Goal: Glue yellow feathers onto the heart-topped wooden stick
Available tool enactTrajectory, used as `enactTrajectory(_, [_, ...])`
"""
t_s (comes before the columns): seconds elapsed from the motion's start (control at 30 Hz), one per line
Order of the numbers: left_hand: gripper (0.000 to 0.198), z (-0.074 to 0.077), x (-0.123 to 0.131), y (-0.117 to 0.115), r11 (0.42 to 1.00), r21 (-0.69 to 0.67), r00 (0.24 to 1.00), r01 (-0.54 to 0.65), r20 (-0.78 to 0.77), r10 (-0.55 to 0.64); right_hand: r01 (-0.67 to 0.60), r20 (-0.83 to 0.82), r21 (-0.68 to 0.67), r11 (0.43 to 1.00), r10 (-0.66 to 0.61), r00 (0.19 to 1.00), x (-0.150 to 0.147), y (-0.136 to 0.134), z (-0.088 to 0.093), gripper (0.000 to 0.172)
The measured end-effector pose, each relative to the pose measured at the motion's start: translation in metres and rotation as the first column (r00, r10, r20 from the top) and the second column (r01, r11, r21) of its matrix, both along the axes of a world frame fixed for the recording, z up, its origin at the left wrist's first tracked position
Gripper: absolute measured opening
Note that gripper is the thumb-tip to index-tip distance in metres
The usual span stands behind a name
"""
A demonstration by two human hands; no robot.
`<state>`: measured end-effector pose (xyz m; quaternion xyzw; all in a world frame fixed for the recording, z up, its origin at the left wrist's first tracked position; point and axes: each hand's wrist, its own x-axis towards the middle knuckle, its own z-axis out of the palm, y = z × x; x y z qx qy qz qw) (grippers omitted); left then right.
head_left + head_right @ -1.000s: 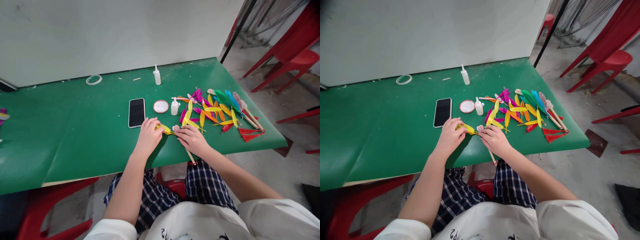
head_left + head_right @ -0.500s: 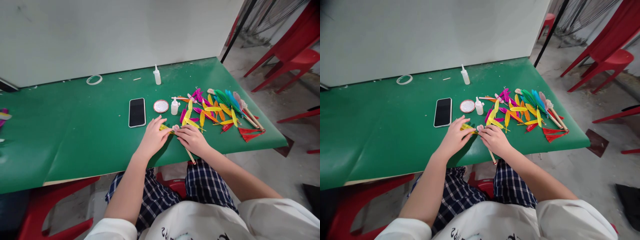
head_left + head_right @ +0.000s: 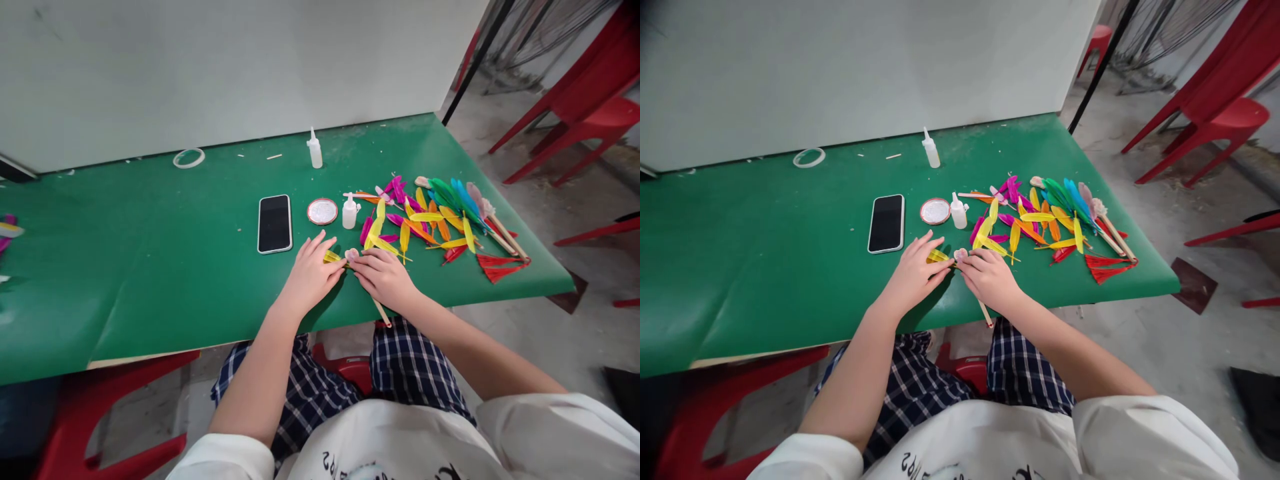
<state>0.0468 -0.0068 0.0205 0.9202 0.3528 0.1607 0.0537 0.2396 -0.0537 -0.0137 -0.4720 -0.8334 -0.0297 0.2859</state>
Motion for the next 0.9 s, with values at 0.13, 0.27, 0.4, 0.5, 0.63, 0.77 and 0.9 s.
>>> enactTrajectory(0.13, [0.024,-0.003,-0.001,0.001,1.000,-0.016,1.000,-0.002,0.010,0.002,0.011,0.002,0.025,1.000,-0.011,1.000,-0.001,0.001,0.001,0.025])
enactTrajectory(0.27, [0.027,-0.006,-0.002,0.004,0.999,-0.031,0.999,-0.034,0.029,0.034,0.012,-0.024,-0.003,1.000,-0.012,1.000,0.000,0.001,0.000,0.024])
enactTrajectory(0.4, [0.028,-0.006,-0.001,0.006,0.998,-0.044,0.999,-0.040,0.033,0.042,0.003,-0.047,-0.039,0.999,-0.005,0.999,0.001,0.000,-0.001,0.027])
enactTrajectory(0.5, [0.028,-0.006,-0.001,0.007,0.998,-0.052,0.998,-0.044,0.033,0.046,0.016,-0.085,-0.041,0.999,-0.019,0.996,0.002,0.000,-0.001,0.034])
enactTrajectory(0.63, [0.030,-0.008,-0.006,0.012,0.989,-0.077,0.989,-0.123,0.075,0.128,0.032,-0.109,-0.021,0.999,-0.034,0.993,0.003,-0.001,-0.001,0.032])
enactTrajectory(0.77, [0.031,-0.009,-0.013,0.019,0.946,-0.139,0.916,-0.292,0.245,0.319,0.025,-0.063,-0.012,1.000,-0.026,0.998,0.004,-0.002,-0.001,0.028])
enactTrajectory(0.9, [0.035,-0.012,-0.014,0.026,0.838,-0.365,0.790,-0.406,0.320,0.523,0.019,-0.014,0.004,1.000,-0.019,1.000,0.003,-0.003,0.000,0.028])
